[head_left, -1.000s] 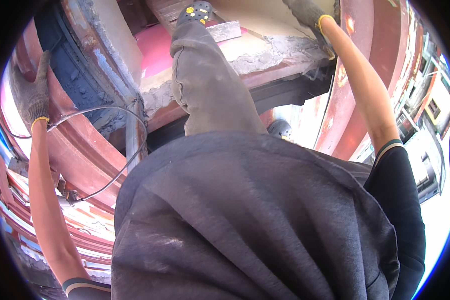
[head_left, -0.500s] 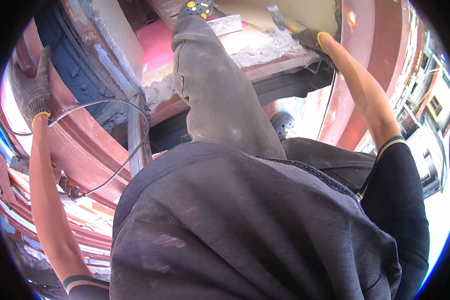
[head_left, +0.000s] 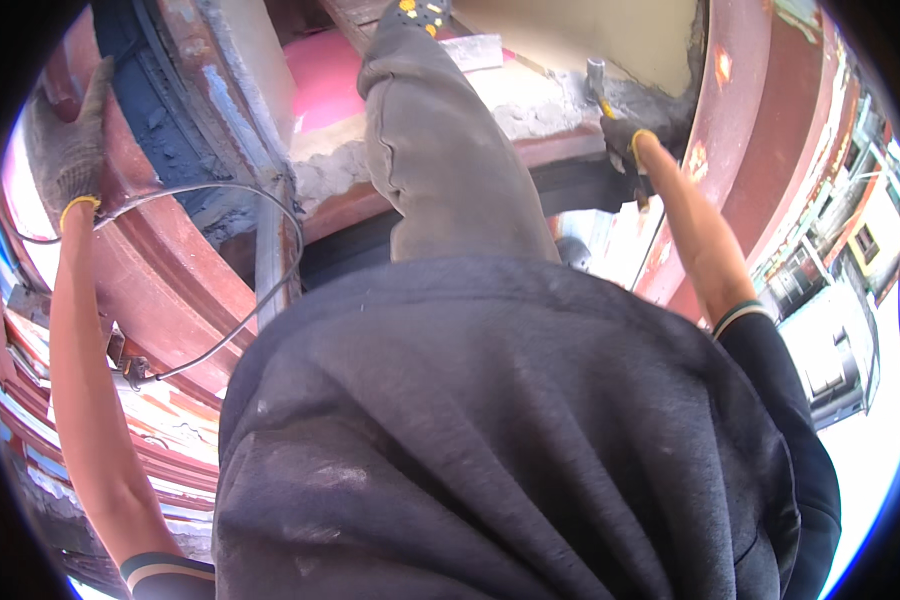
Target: The person uses a hammer to chip away at a concrete ledge on a red metal structure. They repeatedly strike the surface to remove material and debris, working along the edge of the ledge.
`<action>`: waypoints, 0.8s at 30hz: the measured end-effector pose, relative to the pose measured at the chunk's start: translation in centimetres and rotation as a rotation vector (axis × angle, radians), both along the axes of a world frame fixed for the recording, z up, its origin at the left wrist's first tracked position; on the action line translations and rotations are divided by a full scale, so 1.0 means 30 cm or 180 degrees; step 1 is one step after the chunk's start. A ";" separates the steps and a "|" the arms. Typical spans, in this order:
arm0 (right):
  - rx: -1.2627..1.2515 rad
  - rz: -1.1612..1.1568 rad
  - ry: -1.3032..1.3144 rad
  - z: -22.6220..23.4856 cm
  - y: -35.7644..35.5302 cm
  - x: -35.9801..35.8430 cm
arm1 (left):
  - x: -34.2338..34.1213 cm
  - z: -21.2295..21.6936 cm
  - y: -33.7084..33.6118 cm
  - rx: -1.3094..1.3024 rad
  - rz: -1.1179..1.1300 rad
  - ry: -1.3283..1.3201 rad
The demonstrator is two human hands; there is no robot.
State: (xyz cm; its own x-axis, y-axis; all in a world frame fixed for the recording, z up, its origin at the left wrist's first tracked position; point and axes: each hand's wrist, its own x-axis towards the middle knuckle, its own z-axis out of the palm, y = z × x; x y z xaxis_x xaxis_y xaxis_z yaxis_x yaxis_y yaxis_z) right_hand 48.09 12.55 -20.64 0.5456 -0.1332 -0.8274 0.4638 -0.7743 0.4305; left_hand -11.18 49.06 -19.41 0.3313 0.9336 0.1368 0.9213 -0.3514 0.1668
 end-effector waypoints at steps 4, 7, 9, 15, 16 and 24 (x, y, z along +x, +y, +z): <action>0.0849 0.0404 0.0963 -0.088 0.119 0.148 | 0.006 0.009 0.023 0.0030 0.0148 0.0010; 0.1637 0.1980 0.0505 -0.087 0.318 0.218 | 0.019 0.021 0.023 0.0029 0.0174 0.0002; 0.2175 0.3124 0.0097 -0.041 0.360 0.240 | 0.037 0.014 0.020 0.0025 0.0080 -0.0065; 0.2141 0.0934 -0.1329 0.031 0.334 -0.135 | -0.019 0.092 0.021 0.0134 0.0042 0.0361; 0.1655 0.0674 -0.1290 0.019 0.229 -0.125 | 0.010 0.052 0.014 -0.0081 0.0244 0.0340; 0.0923 -0.1923 -0.0627 -0.092 -0.051 -0.199 | 0.101 0.118 -0.004 -0.0411 0.0472 0.0137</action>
